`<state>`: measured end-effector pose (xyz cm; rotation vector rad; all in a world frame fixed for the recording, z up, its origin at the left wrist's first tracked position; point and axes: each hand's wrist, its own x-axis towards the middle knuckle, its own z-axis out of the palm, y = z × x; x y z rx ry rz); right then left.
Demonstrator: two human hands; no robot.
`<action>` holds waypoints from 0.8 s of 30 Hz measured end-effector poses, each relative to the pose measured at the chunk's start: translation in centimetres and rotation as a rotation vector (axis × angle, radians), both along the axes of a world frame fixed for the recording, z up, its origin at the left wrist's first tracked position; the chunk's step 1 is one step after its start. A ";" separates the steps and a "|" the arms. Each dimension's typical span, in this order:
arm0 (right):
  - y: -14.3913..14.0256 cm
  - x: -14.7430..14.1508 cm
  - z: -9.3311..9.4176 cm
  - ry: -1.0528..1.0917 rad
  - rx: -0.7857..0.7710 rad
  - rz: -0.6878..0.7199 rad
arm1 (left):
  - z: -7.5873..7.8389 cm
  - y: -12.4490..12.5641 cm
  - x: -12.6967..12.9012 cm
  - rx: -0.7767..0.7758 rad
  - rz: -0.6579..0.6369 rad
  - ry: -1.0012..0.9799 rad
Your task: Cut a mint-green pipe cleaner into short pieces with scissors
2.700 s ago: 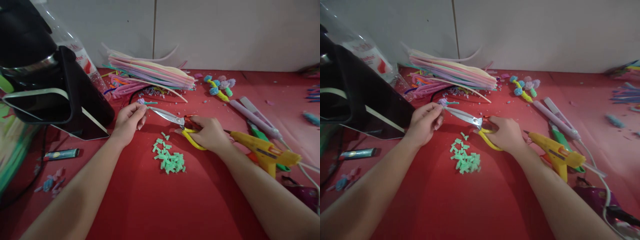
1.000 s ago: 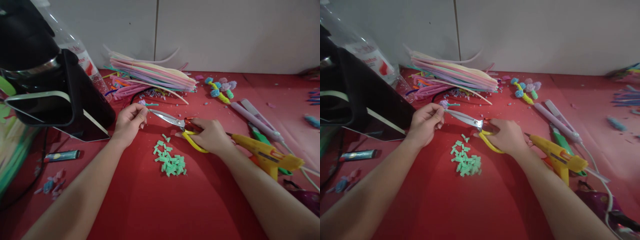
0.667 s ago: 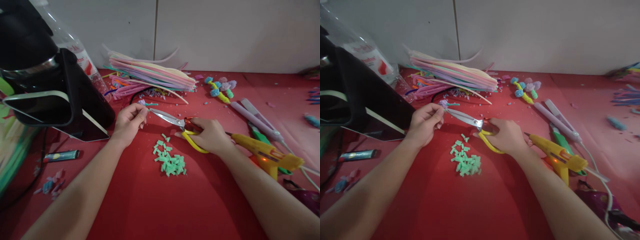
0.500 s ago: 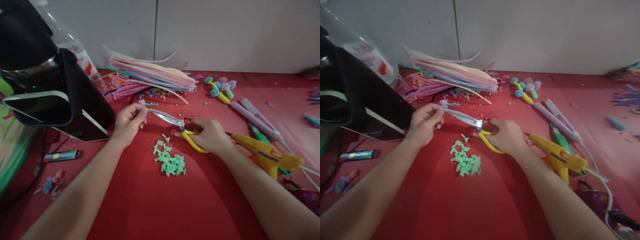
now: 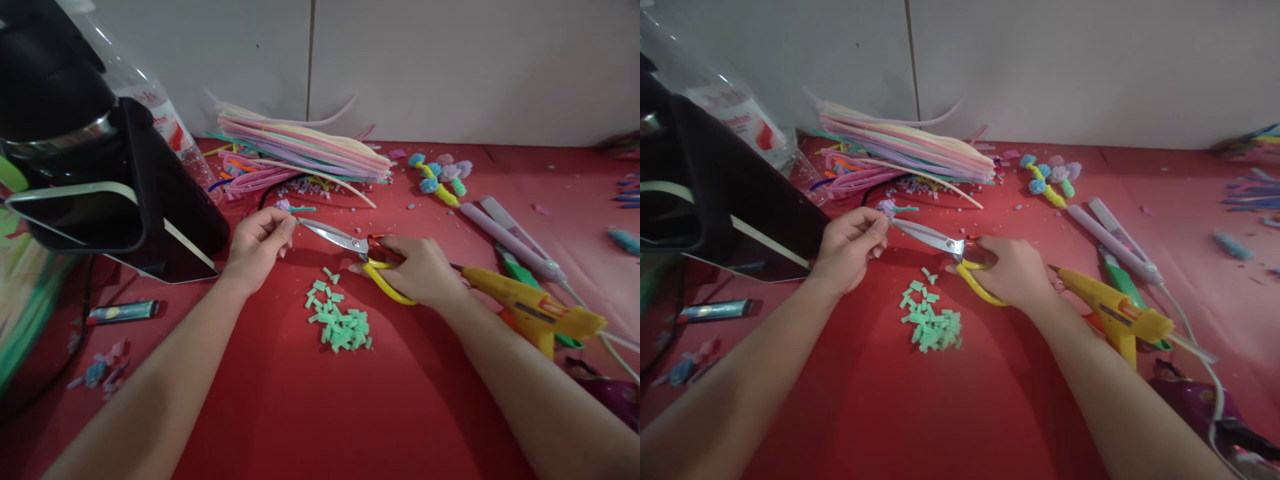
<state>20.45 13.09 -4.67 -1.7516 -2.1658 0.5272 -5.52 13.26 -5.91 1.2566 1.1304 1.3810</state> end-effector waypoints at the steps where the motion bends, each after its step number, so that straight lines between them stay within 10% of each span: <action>1: 0.0 0.0 0.0 0.001 -0.003 -0.001 | 0.0 0.0 0.0 0.001 -0.003 -0.003; 24: -0.1 0.2 -0.2 0.008 0.024 -0.014 | 0.0 -0.1 0.1 -0.045 0.013 -0.060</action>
